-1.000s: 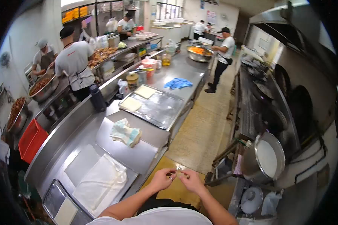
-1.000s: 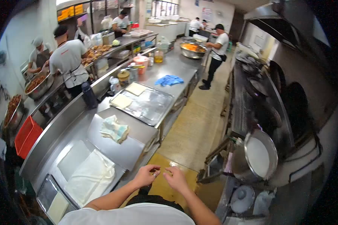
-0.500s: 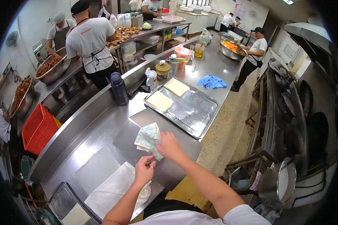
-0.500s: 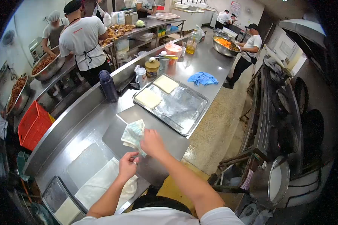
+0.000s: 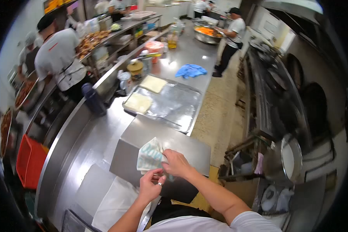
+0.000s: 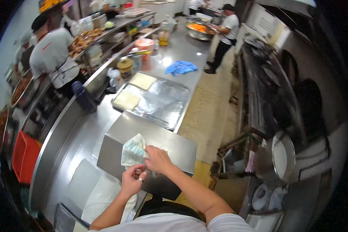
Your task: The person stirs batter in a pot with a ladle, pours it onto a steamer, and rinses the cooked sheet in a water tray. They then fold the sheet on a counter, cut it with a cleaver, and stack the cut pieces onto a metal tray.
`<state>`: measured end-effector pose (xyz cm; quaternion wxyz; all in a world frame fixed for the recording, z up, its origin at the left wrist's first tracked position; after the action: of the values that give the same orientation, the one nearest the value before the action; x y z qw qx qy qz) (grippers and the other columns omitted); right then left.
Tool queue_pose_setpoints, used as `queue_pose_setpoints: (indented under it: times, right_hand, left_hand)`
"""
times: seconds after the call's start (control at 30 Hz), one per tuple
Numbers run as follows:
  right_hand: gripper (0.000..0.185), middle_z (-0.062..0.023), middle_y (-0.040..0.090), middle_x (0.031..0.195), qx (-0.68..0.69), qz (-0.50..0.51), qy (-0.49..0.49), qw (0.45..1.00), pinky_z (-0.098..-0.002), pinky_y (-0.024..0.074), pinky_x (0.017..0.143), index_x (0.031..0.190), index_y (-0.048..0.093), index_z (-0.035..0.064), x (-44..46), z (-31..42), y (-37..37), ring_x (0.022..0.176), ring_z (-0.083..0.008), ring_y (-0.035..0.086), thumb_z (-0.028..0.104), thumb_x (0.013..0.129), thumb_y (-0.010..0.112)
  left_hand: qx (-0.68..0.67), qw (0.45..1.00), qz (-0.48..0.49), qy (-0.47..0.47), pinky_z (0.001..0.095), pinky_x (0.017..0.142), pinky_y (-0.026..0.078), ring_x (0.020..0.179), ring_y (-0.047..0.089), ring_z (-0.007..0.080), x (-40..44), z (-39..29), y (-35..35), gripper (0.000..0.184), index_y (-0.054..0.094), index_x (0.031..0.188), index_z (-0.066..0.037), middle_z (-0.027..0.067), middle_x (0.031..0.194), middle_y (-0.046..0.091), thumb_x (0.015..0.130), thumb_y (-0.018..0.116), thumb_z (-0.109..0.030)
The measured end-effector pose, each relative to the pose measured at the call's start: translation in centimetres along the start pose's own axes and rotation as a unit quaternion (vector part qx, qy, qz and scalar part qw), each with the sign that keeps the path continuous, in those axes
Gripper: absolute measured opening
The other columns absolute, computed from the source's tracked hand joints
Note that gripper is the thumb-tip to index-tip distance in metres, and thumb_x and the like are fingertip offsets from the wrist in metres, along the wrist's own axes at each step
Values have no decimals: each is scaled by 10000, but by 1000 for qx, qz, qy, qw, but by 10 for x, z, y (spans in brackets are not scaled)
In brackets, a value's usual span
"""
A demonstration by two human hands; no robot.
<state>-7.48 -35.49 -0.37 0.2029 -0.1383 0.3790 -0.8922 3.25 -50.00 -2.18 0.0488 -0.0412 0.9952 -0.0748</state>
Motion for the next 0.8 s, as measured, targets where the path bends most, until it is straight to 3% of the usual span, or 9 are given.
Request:
queue_pose_setpoints:
  times: [0.23, 0.43, 0.5, 0.67, 0.8]
  right_hand:
    - [343, -192, 681, 990, -45, -137, 41, 989, -496, 530, 832, 1044, 630, 23, -158, -37, -95, 954, -420, 658, 145, 732, 704]
    - [289, -169, 678, 945, -113, -246, 134, 953, -495, 533, 809, 999, 636, 43, -358, -38, -162, 920, -402, 667, 149, 734, 683]
    - [277, -166, 679, 943, -131, -283, 172, 934, -499, 532, 809, 993, 639, 47, -436, -32, -179, 923, -399, 668, 157, 741, 675]
    - [256, -174, 693, 964, -170, -377, 337, 846, -504, 540, 815, 969, 661, 55, -619, -9, -199, 924, -407, 675, 185, 749, 664]
    - [289, -200, 705, 1025, -170, -451, 482, 732, -519, 542, 862, 1004, 675, 41, -745, 15, -202, 966, -425, 679, 213, 773, 667]
  left_hand:
    - [37, 971, 233, 49, 276, 757, 577, 828, 693, 108, -54, -58, 105, 337, 677, 1234, 4, 88, 1081, 737, 908, 753, -31]
    - [71, 894, 429, 105, 258, 736, 564, 806, 678, 93, -154, -97, 217, 324, 666, 1242, 3, 74, 1055, 740, 933, 745, -51]
    - [49, 870, 473, 131, 249, 656, 529, 706, 633, 74, -199, -101, 257, 315, 681, 1222, -11, 67, 990, 751, 926, 764, -79]
    - [-13, 800, 580, 153, 234, 596, 495, 649, 587, 52, -301, -90, 344, 305, 687, 1220, -14, 52, 964, 756, 936, 761, -96]
    - [-22, 759, 638, 128, 229, 576, 476, 661, 579, 41, -366, -86, 404, 308, 687, 1236, -19, 41, 960, 749, 941, 747, -81]
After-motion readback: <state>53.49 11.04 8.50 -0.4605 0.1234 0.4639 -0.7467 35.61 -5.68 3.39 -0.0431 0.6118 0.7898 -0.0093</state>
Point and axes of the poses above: each hand's wrist, its own x-axis towards the middle knuckle, its own y-axis out of the palm, z = x × y, the point moved 3 cm from there along x, towards the middle knuckle
